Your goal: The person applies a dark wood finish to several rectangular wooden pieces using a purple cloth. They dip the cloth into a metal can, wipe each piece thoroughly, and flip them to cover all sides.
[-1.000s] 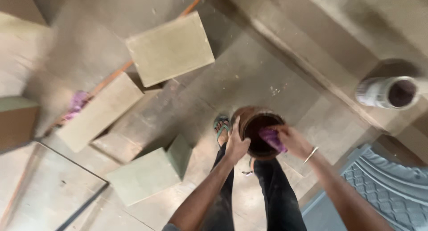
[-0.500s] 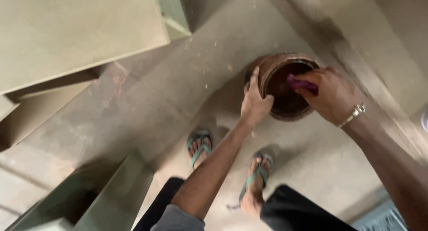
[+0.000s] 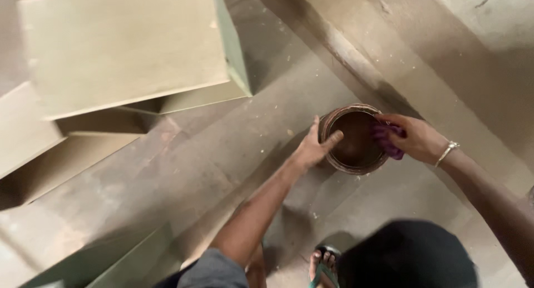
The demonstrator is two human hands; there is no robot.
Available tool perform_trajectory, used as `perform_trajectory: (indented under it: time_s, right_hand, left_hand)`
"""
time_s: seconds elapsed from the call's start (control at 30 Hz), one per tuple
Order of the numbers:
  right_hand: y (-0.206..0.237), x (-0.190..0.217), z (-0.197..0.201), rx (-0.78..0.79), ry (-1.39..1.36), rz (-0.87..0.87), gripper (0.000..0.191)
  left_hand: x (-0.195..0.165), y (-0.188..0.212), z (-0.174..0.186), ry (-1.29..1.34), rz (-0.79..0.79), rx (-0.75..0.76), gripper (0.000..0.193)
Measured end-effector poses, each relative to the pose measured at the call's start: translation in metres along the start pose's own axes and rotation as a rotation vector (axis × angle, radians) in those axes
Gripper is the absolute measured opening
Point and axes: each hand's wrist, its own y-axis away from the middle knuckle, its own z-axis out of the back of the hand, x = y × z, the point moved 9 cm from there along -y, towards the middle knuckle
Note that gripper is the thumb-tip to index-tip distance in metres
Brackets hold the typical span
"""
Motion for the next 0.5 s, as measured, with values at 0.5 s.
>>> perform_trajectory:
  time_s: [0.5]
  right_hand:
    - [0.000, 0.012, 0.022, 0.066, -0.217, -0.096, 0.042]
  left_hand:
    - [-0.079, 0.106, 0.337, -0.181, 0.068, -0.351, 0.057]
